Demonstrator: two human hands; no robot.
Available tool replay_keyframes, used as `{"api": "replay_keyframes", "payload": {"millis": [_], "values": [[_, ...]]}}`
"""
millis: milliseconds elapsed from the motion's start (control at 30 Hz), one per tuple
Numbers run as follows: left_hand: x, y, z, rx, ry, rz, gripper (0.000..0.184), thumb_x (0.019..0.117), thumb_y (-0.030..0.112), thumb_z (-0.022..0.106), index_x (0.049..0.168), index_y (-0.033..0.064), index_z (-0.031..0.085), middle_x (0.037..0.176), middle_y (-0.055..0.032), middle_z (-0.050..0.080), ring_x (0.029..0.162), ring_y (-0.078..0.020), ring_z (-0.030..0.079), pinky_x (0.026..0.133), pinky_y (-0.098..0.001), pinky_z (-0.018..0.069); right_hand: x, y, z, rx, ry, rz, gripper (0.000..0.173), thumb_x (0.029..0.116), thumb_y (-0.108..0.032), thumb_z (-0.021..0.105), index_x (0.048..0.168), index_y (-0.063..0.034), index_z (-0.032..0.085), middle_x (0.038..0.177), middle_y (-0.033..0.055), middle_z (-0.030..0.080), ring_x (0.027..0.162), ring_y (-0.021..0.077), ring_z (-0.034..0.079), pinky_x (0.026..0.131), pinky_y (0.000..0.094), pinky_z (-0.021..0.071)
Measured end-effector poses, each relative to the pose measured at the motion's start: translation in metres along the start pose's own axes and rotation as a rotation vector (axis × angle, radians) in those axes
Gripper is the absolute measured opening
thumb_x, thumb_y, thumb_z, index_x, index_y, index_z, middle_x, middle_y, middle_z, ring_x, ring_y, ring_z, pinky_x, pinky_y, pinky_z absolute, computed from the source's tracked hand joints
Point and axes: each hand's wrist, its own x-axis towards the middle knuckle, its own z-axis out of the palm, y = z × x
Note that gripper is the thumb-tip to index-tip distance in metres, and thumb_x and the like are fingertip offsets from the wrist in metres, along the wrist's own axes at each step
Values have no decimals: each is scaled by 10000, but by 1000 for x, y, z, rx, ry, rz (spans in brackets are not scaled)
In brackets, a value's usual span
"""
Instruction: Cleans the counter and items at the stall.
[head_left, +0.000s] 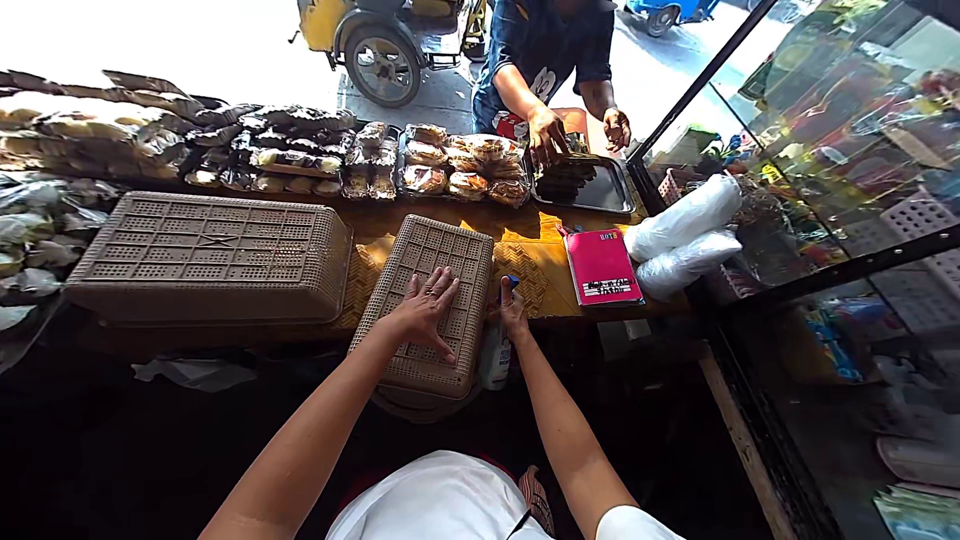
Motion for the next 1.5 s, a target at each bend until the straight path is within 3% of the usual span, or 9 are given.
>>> {"api": "replay_keyframes", "payload": {"millis": [67, 200, 433, 600, 767, 867, 1033, 1167, 1500], "values": [[-1, 2, -1, 2, -6, -9, 1489, 606, 656, 901, 1653, 77, 14, 1717, -155, -120, 1586, -283, -143, 1215, -633, -110, 4, -1, -1, -11, -2, -14, 667, 1085, -536, 339, 1183, 71, 597, 979, 243, 654, 853, 306, 653, 821, 468, 546], [-1, 0, -2, -1, -22, -6, 1487, 624, 651, 895, 1651, 87, -19, 1712, -157, -145, 1581, -284, -166, 1207, -642, -118, 8, -20, -5, 38, -80, 92, 624, 1078, -534, 369, 1368, 4, 491, 1119, 255, 629, 873, 319, 647, 815, 462, 545], [-1, 0, -2, -5, -38, -9, 1470, 633, 654, 887, 1654, 99, -13, 1711, -161, -145, 1579, -283, -172, 1206, -639, -128, 20, -32, -5, 28, -9, 127, 674, 1077, -563, 344, 1255, 46, 569, 1009, 226, 622, 788, 282, 614, 762, 425, 537], [-1, 1, -3, -21, -49, -8, 1479, 631, 644, 895, 1654, 104, -25, 1710, -158, -157, 1575, -283, -189, 1199, -644, -142, 28, -39, -8, 4, -71, 120, 669, 1082, -558, 324, 1375, 12, 516, 1172, 264, 616, 933, 335, 634, 837, 467, 538], [0, 2, -8, -6, -71, -17, 1474, 639, 630, 898, 1654, 109, -35, 1708, -149, -171, 1574, -277, -194, 1202, -647, -128, 38, -47, -6, -19, -26, 107, 662, 1081, -557, 339, 1213, 40, 594, 995, 199, 623, 775, 258, 602, 745, 412, 530], [-1, 3, -10, -8, -56, -24, 1430, 669, 642, 875, 1656, 108, -13, 1714, -148, -145, 1579, -279, -174, 1204, -652, -119, 40, -45, -8, -9, -30, 113, 702, 1070, -594, 321, 1243, 33, 585, 1074, 227, 624, 845, 296, 614, 795, 451, 527], [-7, 26, -6, -219, 314, -479, 1189, 887, 715, 617, 1605, -80, 102, 1670, -334, -26, 1568, -446, -90, 1212, -668, -88, 15, -27, -30, 119, -134, 123, 617, 1096, -499, 357, 1465, -7, 404, 1346, 241, 514, 1003, 299, 624, 826, 411, 553], [6, 36, -8, -146, 266, -711, 1288, 847, 821, 546, 1596, -105, 55, 1633, -402, -64, 1537, -537, -80, 1195, -688, -79, -27, 5, -59, 164, -100, 135, 532, 1115, -428, 360, 1461, -27, 419, 1195, 187, 558, 696, 209, 619, 608, 342, 555], [59, 25, -47, -15, 177, -414, 1264, 751, 693, 791, 1638, 43, 165, 1660, -349, 53, 1548, -516, 6, 1198, -701, -65, -112, 85, -131, 289, 80, 234, 479, 1126, -360, 346, 1424, -2, 456, 1021, 133, 581, 561, 139, 580, 537, 289, 548]]}}
